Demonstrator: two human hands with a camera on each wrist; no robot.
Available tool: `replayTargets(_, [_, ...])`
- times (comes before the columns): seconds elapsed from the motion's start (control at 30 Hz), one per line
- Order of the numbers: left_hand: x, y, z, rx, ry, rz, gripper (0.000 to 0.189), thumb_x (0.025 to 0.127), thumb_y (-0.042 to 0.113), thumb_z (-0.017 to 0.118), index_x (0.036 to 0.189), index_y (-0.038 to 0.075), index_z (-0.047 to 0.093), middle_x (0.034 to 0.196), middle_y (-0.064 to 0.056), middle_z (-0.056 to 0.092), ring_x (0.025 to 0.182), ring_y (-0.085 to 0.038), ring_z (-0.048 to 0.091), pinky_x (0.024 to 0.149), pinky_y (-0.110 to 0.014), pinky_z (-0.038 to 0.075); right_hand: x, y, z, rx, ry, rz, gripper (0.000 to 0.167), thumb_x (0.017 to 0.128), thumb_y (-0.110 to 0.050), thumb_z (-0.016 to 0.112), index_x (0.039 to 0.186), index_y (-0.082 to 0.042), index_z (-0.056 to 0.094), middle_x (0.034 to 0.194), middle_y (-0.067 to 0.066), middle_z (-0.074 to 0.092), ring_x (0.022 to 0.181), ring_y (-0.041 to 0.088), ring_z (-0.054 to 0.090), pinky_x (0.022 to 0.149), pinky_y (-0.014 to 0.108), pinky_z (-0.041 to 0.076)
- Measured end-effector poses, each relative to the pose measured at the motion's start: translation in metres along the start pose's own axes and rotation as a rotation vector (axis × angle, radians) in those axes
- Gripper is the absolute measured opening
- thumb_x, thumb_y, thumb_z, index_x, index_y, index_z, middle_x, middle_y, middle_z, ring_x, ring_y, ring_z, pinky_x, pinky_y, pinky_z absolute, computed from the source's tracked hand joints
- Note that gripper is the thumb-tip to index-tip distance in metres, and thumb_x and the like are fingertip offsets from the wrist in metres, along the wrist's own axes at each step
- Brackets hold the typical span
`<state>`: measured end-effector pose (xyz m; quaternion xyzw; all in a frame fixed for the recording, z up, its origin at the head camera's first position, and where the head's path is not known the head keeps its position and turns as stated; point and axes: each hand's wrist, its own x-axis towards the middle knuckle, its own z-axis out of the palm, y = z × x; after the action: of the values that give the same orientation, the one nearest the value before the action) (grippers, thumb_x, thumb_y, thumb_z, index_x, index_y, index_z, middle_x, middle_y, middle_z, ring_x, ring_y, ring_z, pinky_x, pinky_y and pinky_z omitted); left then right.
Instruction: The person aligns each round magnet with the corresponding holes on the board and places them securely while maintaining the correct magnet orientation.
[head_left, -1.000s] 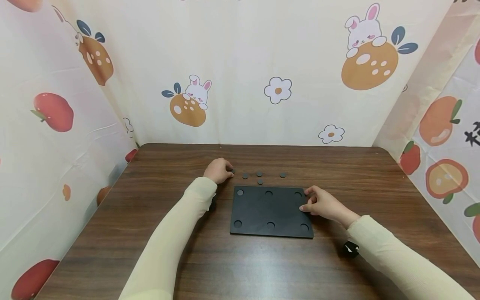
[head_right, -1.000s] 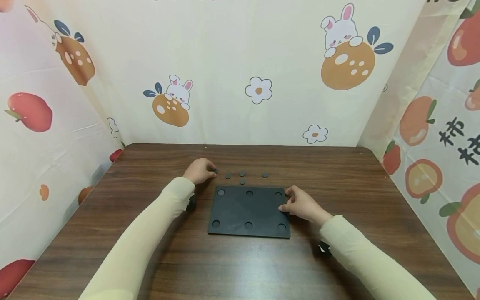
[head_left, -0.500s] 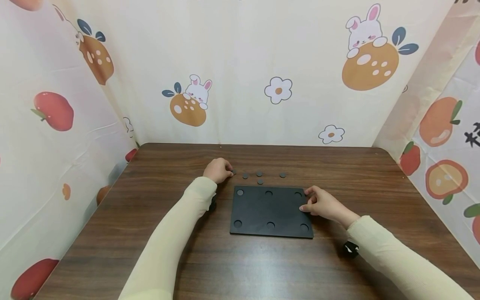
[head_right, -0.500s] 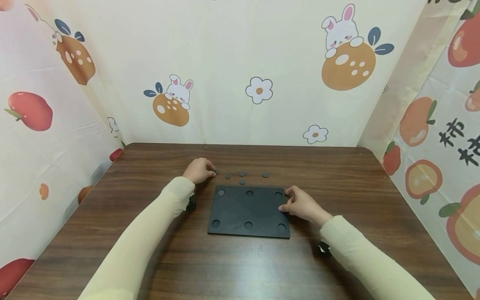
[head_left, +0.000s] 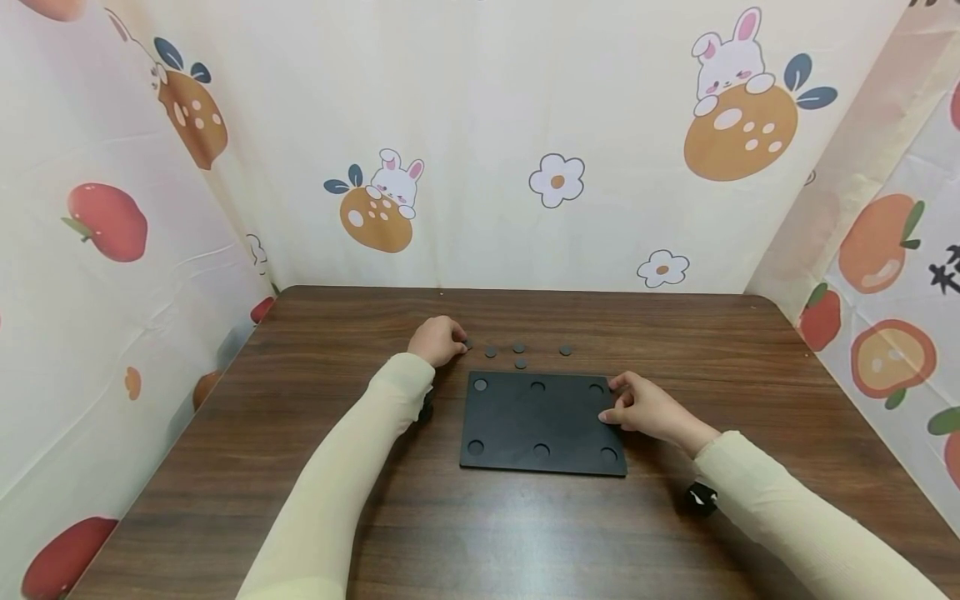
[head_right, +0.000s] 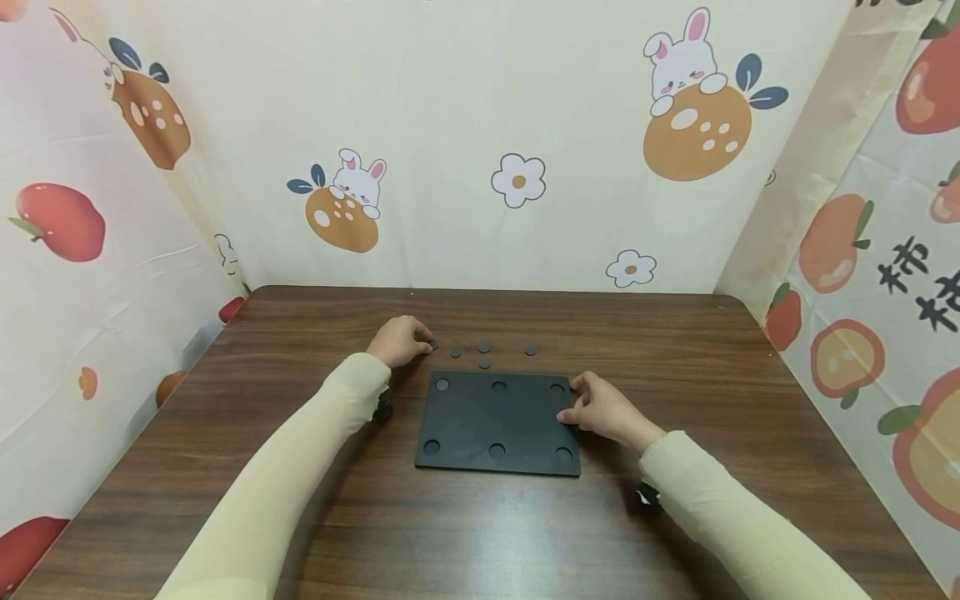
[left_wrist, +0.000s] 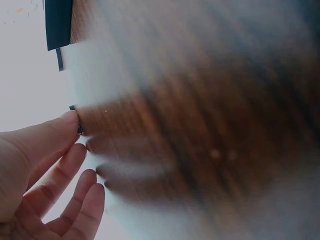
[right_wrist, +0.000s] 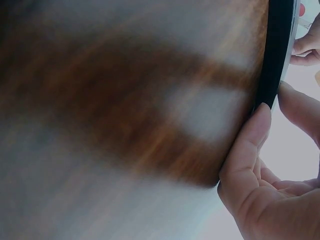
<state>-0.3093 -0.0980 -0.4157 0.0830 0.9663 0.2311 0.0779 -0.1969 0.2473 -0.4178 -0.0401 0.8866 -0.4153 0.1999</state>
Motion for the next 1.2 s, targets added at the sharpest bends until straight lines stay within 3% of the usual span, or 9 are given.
replayTargets(0.6, [-0.002, -0.002, 0.004, 0.039, 0.014, 0.057, 0.019, 0.091, 0.025, 0.071, 0.103, 0.011, 0.077, 0.107, -0.005, 0.073, 0.096, -0.023, 0.068, 0.086, -0.040, 0.055, 0.001, 0.001, 0.000, -0.005, 0.005, 0.001, 0.063, 0.088, -0.018, 0.074, 0.135, 0.006, 0.039, 0.080, 0.006, 0.052, 0.073, 0.017, 0.054, 0.074, 0.032, 0.055])
replayTargets(1.2, [-0.017, -0.007, 0.001, -0.061, 0.024, 0.115, 0.021, 0.093, 0.024, 0.069, 0.104, 0.008, 0.075, 0.107, -0.006, 0.072, 0.095, -0.022, 0.067, 0.085, -0.039, 0.055, 0.002, 0.002, -0.001, -0.001, 0.003, 0.012, 0.062, 0.089, -0.019, 0.073, 0.135, 0.004, 0.040, 0.081, 0.006, 0.053, 0.073, 0.018, 0.055, 0.077, 0.034, 0.057])
